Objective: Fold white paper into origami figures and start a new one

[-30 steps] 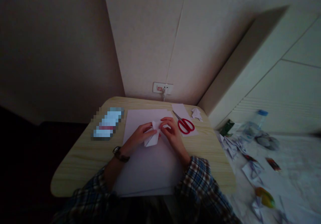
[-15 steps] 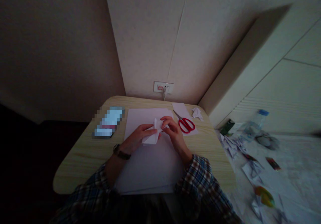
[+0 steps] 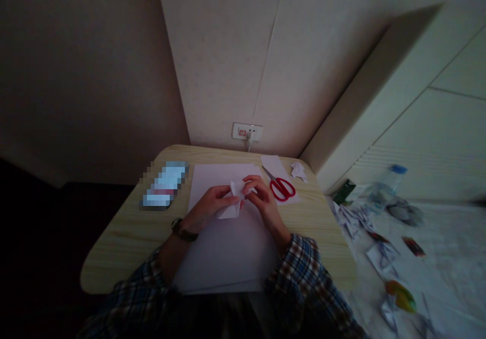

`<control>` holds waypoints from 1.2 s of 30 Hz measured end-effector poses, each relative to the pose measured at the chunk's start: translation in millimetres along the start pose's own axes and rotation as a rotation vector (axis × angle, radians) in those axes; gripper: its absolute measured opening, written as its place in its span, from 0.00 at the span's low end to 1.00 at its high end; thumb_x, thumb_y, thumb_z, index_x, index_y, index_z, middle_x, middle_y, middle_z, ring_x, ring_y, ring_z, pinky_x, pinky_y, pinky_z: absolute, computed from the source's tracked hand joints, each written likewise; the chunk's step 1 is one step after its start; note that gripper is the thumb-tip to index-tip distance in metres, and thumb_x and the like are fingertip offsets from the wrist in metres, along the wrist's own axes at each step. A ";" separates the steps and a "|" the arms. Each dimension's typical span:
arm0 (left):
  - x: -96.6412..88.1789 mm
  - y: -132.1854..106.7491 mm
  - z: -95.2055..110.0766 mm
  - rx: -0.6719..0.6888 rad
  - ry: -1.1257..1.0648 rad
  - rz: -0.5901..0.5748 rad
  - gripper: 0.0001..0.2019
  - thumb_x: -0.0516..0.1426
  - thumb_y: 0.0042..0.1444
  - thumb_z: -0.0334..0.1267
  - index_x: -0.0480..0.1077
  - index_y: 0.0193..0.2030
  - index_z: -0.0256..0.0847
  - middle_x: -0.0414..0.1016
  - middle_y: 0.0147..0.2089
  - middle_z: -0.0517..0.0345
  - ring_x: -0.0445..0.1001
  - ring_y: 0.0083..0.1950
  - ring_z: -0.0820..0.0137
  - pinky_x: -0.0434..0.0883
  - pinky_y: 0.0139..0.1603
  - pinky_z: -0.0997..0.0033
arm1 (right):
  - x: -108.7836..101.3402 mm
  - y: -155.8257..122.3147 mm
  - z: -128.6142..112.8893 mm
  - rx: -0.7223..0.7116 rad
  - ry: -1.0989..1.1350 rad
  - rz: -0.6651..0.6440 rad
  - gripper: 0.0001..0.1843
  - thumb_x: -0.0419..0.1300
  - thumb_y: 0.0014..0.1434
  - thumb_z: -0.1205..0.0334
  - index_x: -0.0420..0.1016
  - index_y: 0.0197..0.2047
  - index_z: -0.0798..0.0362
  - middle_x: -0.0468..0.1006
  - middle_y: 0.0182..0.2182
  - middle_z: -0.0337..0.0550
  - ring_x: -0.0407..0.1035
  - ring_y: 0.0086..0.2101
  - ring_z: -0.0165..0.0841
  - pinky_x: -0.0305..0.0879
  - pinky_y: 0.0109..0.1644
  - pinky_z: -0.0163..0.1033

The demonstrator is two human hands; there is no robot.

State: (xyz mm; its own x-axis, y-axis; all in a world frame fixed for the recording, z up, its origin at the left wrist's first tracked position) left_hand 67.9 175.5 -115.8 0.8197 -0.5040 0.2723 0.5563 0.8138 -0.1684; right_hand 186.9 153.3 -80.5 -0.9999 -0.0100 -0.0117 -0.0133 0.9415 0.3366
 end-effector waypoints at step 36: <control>-7.8 5.9 3.1 0.092 0.177 0.099 0.18 0.65 0.42 0.44 0.73 0.38 0.36 0.78 0.29 0.59 0.76 0.32 0.67 0.68 0.31 0.74 | -1.4 -3.4 8.3 0.058 -0.276 0.123 0.08 0.57 0.56 0.59 0.65 0.28 0.51 0.68 0.25 0.36 0.67 0.28 0.30 0.66 0.33 0.36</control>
State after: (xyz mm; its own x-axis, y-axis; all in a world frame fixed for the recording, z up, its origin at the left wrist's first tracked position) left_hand 64.4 185.1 -115.9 0.8855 -0.4564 0.0868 0.4635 0.8808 -0.0967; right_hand 188.5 152.9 -89.5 -0.9540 0.1897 -0.2321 0.1161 0.9477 0.2973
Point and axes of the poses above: each hand's wrist, its own y-axis towards the middle knuckle, its own x-axis out of the palm, z = x × y, the point moved 8 cm from there along y, towards the middle knuckle
